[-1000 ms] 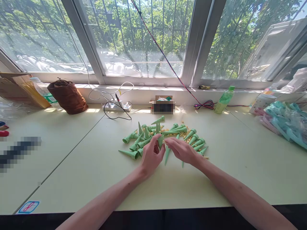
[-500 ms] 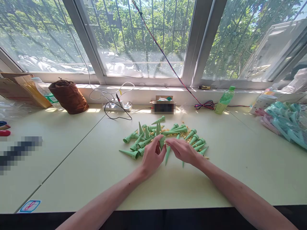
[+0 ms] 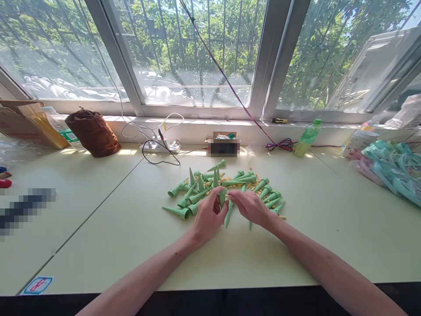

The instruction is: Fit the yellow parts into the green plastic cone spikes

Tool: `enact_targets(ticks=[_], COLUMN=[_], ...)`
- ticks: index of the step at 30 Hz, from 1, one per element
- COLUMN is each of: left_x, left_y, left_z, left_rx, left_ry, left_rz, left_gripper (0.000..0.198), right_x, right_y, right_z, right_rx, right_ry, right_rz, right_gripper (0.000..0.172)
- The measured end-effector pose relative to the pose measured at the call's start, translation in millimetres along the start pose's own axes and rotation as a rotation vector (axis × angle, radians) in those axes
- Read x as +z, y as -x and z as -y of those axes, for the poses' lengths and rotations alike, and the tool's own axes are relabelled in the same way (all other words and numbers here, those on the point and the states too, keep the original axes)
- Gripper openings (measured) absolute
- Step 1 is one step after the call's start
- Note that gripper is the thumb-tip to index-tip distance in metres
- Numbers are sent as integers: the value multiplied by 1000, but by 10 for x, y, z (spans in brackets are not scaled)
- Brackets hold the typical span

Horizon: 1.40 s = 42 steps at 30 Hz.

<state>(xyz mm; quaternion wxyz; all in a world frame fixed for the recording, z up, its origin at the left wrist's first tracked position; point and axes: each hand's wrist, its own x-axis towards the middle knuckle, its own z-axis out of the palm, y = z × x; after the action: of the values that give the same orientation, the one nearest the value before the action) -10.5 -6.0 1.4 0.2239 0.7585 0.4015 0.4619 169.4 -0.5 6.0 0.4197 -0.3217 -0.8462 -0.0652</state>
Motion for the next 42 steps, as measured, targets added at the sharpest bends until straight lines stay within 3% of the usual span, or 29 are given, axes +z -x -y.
enact_targets(ticks=[12, 31, 42], left_x=[2, -3, -25], left_y=[-3, 28, 21], left_z=[-38, -18, -76], left_rx=[-8, 73, 87], left_ry=[55, 2, 233], left_rz=[-64, 42, 125], left_gripper=[31, 34, 43], right_x=[3, 33, 26], right_y=[18, 19, 72], right_z=[-2, 0, -22], right_rx=[20, 54, 146], right_ry=[-21, -11, -140], right_rz=[-31, -69, -163], right_gripper=[14, 30, 27])
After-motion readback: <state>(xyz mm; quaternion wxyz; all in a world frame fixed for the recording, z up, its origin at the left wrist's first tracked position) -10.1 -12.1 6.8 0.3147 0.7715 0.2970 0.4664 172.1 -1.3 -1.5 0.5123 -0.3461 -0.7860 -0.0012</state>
